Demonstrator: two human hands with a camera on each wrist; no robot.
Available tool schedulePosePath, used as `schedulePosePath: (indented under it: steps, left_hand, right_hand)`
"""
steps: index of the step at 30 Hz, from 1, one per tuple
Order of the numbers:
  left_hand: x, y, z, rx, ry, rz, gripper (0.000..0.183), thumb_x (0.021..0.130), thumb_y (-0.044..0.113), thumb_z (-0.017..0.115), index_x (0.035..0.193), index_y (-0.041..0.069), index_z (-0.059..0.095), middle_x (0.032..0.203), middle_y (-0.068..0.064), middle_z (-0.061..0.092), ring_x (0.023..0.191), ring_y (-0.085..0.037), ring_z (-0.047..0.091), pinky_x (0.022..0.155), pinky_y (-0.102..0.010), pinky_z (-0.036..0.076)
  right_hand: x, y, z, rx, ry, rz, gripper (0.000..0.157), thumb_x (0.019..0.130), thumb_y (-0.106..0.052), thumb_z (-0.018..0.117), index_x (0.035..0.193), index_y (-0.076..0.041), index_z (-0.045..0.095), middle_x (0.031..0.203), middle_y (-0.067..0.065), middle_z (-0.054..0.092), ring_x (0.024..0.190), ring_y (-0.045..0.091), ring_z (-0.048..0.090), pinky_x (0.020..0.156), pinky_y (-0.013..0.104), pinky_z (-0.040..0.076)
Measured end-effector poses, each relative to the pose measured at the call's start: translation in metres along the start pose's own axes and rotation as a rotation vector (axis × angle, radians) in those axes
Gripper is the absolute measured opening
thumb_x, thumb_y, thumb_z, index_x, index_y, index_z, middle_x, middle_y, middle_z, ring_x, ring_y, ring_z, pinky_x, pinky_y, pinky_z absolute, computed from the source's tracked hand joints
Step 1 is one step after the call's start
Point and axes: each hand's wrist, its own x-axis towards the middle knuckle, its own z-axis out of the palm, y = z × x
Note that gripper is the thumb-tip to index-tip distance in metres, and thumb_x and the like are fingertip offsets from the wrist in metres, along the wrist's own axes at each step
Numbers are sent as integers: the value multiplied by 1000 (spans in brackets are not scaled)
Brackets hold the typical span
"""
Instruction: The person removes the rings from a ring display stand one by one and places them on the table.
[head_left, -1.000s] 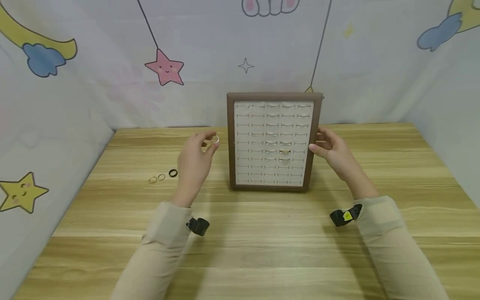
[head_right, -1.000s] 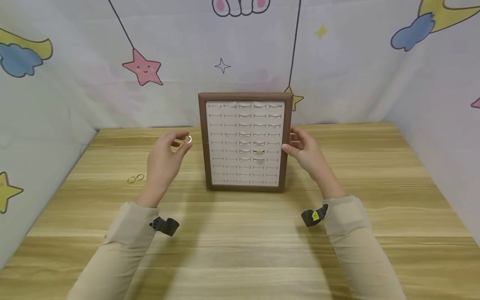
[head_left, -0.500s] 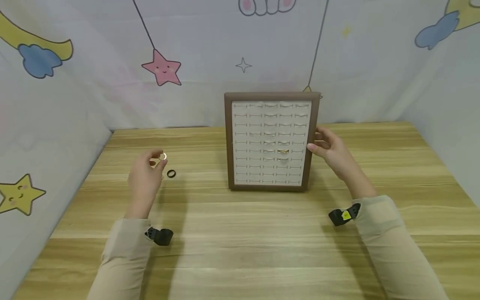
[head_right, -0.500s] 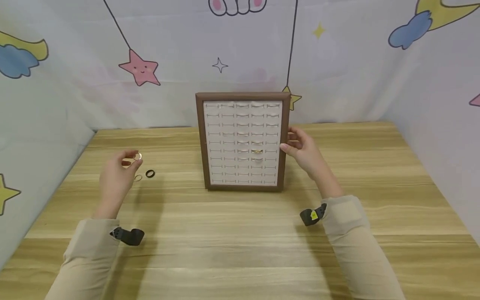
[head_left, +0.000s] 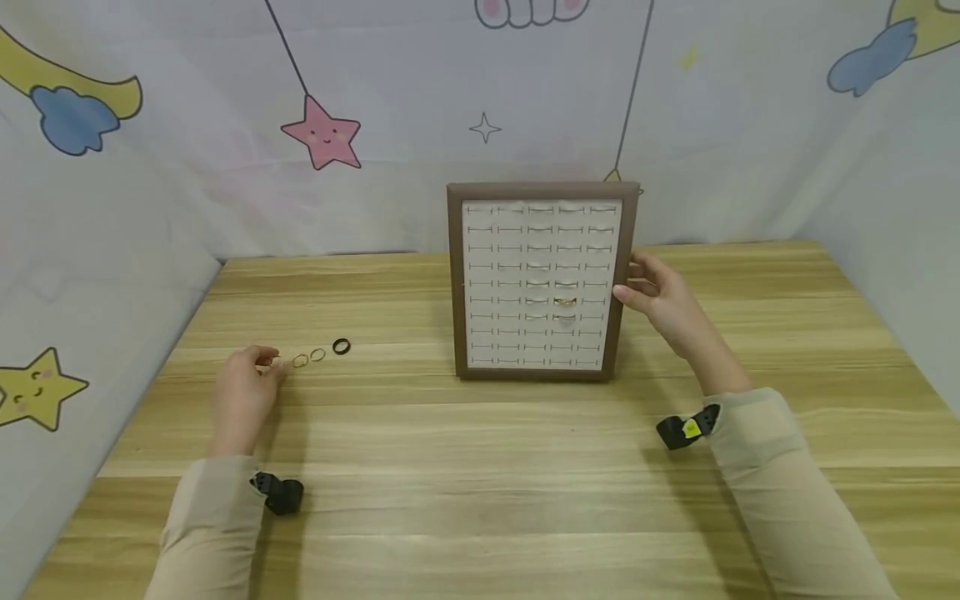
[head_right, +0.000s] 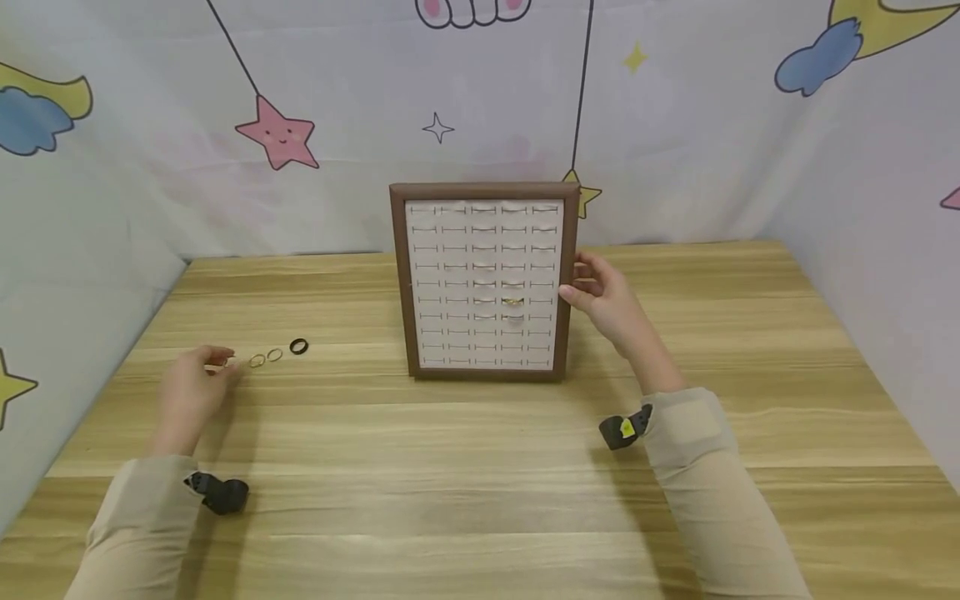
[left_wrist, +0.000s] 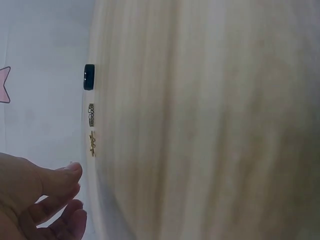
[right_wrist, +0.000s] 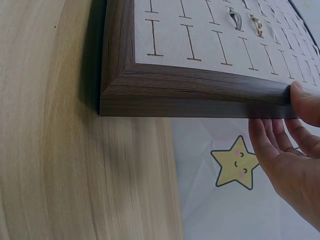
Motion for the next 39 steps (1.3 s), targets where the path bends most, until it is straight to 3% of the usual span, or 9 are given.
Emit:
schedulePosePath:
  steps: [16,26,31,39]
  left_hand:
    - [5,-8,1,108,-99,-30,31,95,12,54,121,-4,57,120,-27,59,107,-44,56,82,-51,46]
    - [6,-3,0,130,-125,-85,37,96,15,50,130,-1,51,135,-29,48,119,-50,47,85,-57,45]
    - [4,14,1,74,-60,-43,42,96,13,50,135,-1,47,136,-27,49,115,-47,51,79,-53,48]
    - [-3,68,6,-90,43,81,44,96,14,53,138,3,45,138,-20,50,118,-39,51,81,-49,50]
  right_hand:
    - [-1,0,0,5,2,-1,68,97,-15,51,151,-2,11,148,25,30,138,38,31,114,53,29]
    - [-1,-1,0,1,0,-2,68,98,-16,51,151,-2,11,149,25,29,139,38,30,114,52,29]
    - [-1,-1,0,0,1,-7,67,98,-16,50,151,-3,11,149,25,30,139,38,31,114,53,29]
    - [-2,-3,0,0,2,-6,66,98,-14,50,150,0,12,148,26,30,138,39,31,114,53,30]
